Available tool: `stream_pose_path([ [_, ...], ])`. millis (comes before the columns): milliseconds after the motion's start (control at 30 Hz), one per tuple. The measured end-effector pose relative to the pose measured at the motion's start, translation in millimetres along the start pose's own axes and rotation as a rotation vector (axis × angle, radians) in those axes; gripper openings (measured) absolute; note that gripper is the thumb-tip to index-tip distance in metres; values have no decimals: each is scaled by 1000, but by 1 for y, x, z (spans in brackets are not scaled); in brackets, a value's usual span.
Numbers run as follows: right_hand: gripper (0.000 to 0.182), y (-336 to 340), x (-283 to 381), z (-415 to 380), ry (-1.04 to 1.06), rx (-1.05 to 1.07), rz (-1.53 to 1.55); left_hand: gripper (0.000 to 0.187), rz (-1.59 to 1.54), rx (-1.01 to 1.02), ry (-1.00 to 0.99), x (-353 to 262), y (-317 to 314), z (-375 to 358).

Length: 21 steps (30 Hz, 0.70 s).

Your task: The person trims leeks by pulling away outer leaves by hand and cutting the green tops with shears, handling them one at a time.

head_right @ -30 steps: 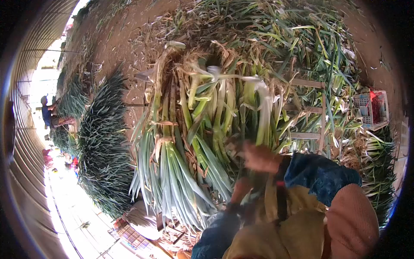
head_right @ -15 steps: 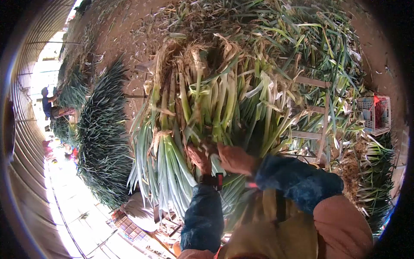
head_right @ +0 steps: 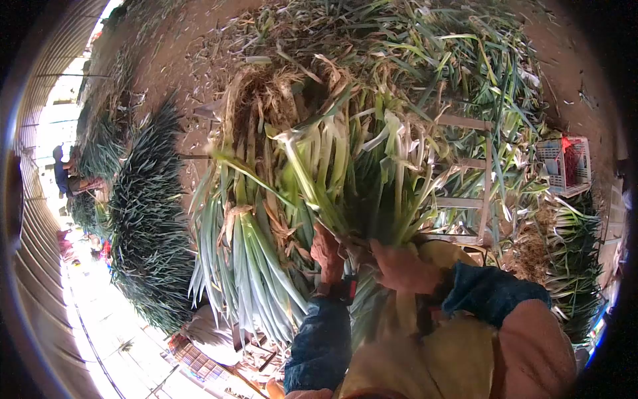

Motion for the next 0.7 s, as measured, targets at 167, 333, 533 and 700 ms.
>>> stream_pose_path([
  [167,74,1,-3,-12,88,-115,30,27,159,-119,-86,4,23,15],
  [333,72,4,4,12,172,-145,-34,37,38,25,-73,14,25,19],
  [533,69,21,19,21,285,-275,-78,31,-848,326,-155,36,61,16],
  [700,65,11,-5,-1,266,-234,-16,33,-972,533,-42,8,17,-61],
])
Point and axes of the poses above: each hand's wrist, its own z-axis towards the middle knuckle, its own y-axis out of the back of the hand, x = y × z, the point moved 4 cm from there along z, towards the middle knuckle, and after that the axes turned 15 degrees about z, right-handed, at the moved point
